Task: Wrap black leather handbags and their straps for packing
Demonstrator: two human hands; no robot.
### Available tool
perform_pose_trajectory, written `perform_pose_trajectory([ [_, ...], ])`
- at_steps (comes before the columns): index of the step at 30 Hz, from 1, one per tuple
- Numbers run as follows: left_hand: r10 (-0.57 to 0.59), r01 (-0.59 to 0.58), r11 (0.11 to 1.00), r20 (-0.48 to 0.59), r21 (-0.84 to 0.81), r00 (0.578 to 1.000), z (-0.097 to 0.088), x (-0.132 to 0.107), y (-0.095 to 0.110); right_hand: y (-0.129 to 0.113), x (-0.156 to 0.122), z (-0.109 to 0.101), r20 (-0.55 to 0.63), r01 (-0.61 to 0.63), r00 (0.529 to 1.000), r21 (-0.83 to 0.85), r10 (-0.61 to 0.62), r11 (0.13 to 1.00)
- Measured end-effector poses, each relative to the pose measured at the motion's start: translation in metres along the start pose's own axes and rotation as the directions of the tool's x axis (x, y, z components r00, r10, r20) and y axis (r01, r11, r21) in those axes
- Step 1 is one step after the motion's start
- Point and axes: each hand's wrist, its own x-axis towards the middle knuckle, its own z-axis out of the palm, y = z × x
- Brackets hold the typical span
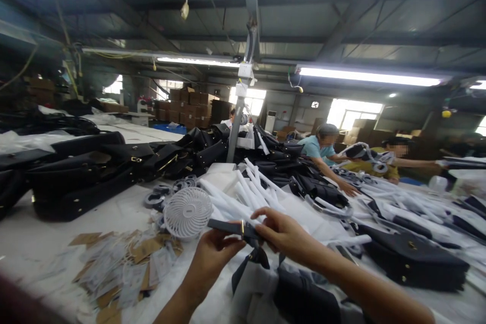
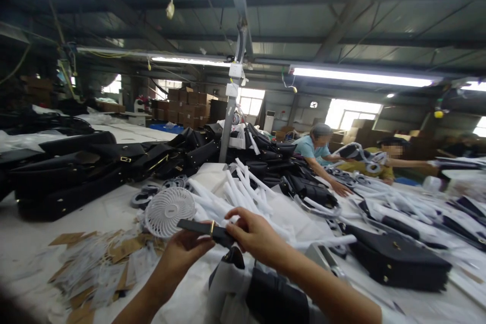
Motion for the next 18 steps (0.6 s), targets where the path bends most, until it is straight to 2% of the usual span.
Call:
perform_pose_trajectory([
  [2, 0.03, -0.032, 0.999, 0.036, 0.039, 0.999, 0.015, 0.004, 0.005, -0.015, 0.0, 0.003, -0.109, 0.134, 0.982, -0.182, -0.155, 0.974],
  [5, 0.114, -0.128, 0.977, 0.09, 0.171, 0.989, 0.035, 0.007, 0.011, -0.026, -0.002, 0.005, -0.125, 0.276, 0.93, -0.378, -0.344, 0.884],
  [8, 0.157, -0.18, 0.955, 0.113, 0.236, 0.981, 0.046, 0.01, 0.012, -0.022, -0.004, 0.004, -0.093, 0.351, 0.897, -0.447, -0.433, 0.823],
  [11, 0.161, -0.189, 0.955, 0.138, 0.226, 0.977, 0.05, 0.013, 0.008, -0.016, -0.005, -0.003, -0.14, 0.353, 0.867, -0.504, -0.478, 0.788],
  [13, 0.148, -0.183, 0.955, 0.16, 0.233, 0.976, 0.052, 0.016, 0.005, -0.015, -0.006, -0.011, -0.233, 0.321, 0.846, -0.495, -0.48, 0.807],
  [15, 0.124, -0.166, 0.954, 0.176, 0.248, 0.977, 0.054, 0.017, 0.003, -0.014, -0.008, -0.02, -0.343, 0.275, 0.844, -0.384, -0.413, 0.881],
  [18, 0.09, -0.138, 0.956, 0.189, 0.26, 0.978, 0.057, 0.018, -0.001, -0.008, -0.013, -0.033, -0.417, 0.158, 0.896, -0.026, -0.154, 0.987],
])
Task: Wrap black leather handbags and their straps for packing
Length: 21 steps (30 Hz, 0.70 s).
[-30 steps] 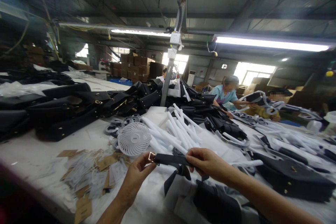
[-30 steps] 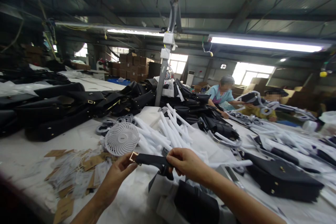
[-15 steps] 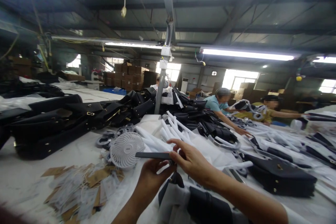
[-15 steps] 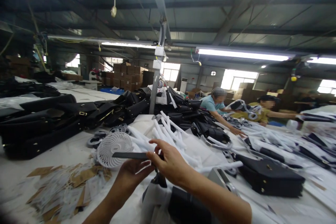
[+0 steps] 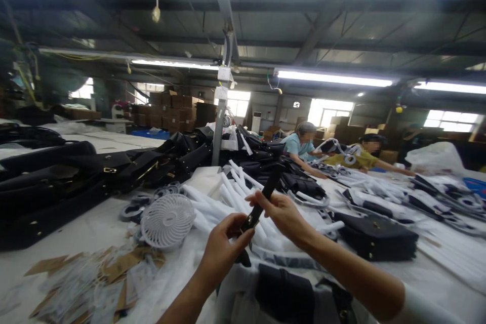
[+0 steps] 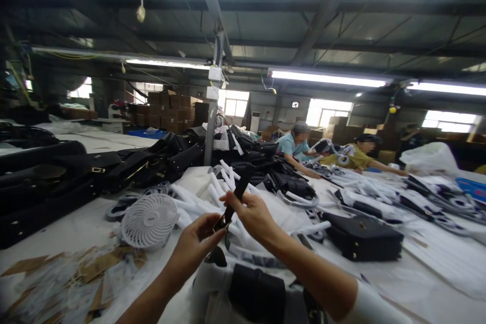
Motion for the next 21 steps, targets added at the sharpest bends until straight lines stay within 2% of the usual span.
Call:
perform_pose_trajectory([
  [2, -0.027, 0.027, 1.0, 0.015, -0.007, 1.0, 0.003, 0.001, -0.002, 0.007, -0.004, -0.008, 0.009, -0.159, 0.987, 0.219, 0.161, 0.963],
  [4, -0.058, 0.059, 0.998, 0.027, -0.014, 0.998, 0.007, 0.001, -0.005, 0.015, -0.009, -0.016, -0.015, -0.227, 0.966, 0.413, 0.256, 0.882],
  [9, -0.115, 0.115, 0.993, 0.033, 0.006, 0.993, 0.016, 0.004, -0.011, 0.039, -0.024, -0.025, -0.113, -0.25, 0.881, 0.713, 0.459, 0.655],
  [13, -0.13, 0.125, 0.988, 0.058, 0.087, 0.99, 0.023, 0.006, -0.011, 0.059, -0.035, -0.025, -0.097, -0.216, 0.827, 0.854, 0.553, 0.474],
  [16, -0.143, 0.132, 0.976, 0.054, 0.174, 0.988, 0.026, 0.008, -0.01, 0.065, -0.045, -0.027, -0.043, -0.258, 0.847, 0.838, 0.529, 0.482],
  [21, -0.12, 0.097, 0.966, 0.083, 0.24, 0.989, 0.029, 0.009, -0.01, 0.063, -0.06, -0.028, 0.156, -0.408, 0.897, 0.656, 0.414, 0.635],
])
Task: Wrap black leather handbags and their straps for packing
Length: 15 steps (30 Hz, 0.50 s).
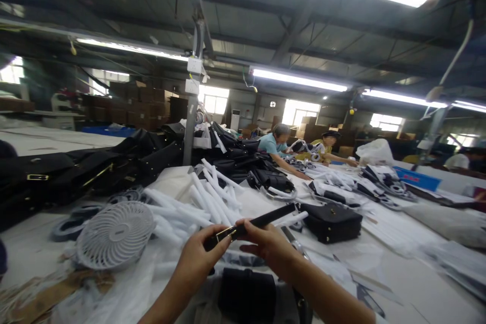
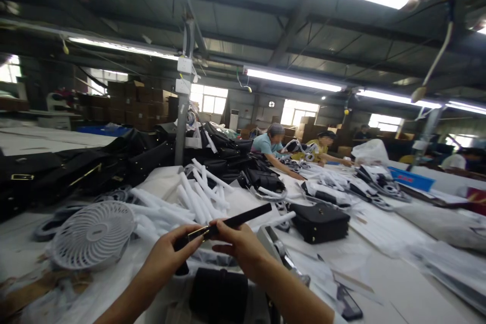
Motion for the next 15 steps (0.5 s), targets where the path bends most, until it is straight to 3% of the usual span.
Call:
perform_pose_trajectory([
  [4, -0.004, 0.002, 0.996, 0.025, 0.088, 1.0, 0.001, 0.0, 0.0, 0.002, -0.001, -0.002, -0.091, 0.093, 0.991, -0.102, -0.103, 0.99],
  [10, -0.053, 0.054, 0.996, -0.024, 0.07, 0.998, -0.007, 0.001, 0.0, -0.01, 0.001, -0.014, -0.237, 0.155, 0.963, 0.094, -0.129, 0.983],
  [15, -0.041, 0.041, 0.998, -0.012, 0.051, 0.999, -0.003, -0.001, 0.003, -0.015, -0.008, -0.011, -0.156, 0.11, 0.984, 0.155, -0.086, 0.982],
])
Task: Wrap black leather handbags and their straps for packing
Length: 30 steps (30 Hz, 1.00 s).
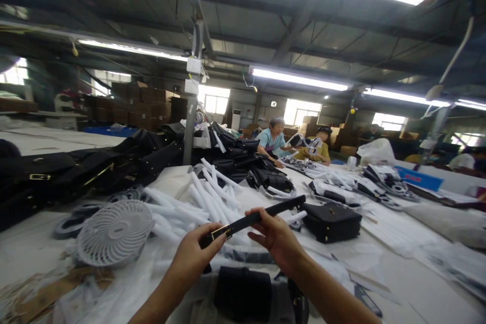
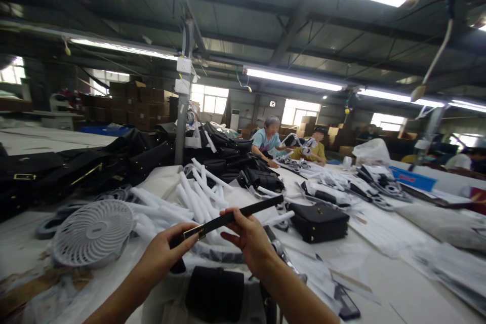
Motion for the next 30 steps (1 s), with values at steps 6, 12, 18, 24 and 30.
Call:
perform_pose_trajectory([
  [6, 0.048, -0.048, 0.999, 0.008, 0.019, 0.999, 0.005, -0.002, 0.0, 0.008, -0.008, 0.006, 0.124, -0.085, 0.987, -0.111, 0.099, 0.99],
  [12, 0.019, -0.019, 0.999, -0.007, -0.027, 1.0, -0.004, -0.001, -0.004, 0.004, 0.002, -0.001, -0.076, 0.027, 0.997, 0.002, -0.027, 1.0],
  [18, 0.056, -0.055, 0.998, 0.022, -0.017, 0.998, 0.001, -0.001, -0.003, 0.005, -0.003, 0.006, 0.014, -0.032, 0.999, 0.019, 0.032, 0.999],
  [24, 0.067, -0.067, 0.998, 0.013, -0.012, 0.998, 0.001, -0.004, -0.004, 0.008, -0.002, 0.014, 0.073, -0.059, 0.995, -0.073, 0.065, 0.996],
  [30, 0.064, -0.064, 0.998, 0.013, 0.005, 0.998, -0.001, -0.006, -0.001, 0.002, 0.004, 0.008, -0.092, 0.036, 0.995, 0.058, -0.031, 0.998],
])
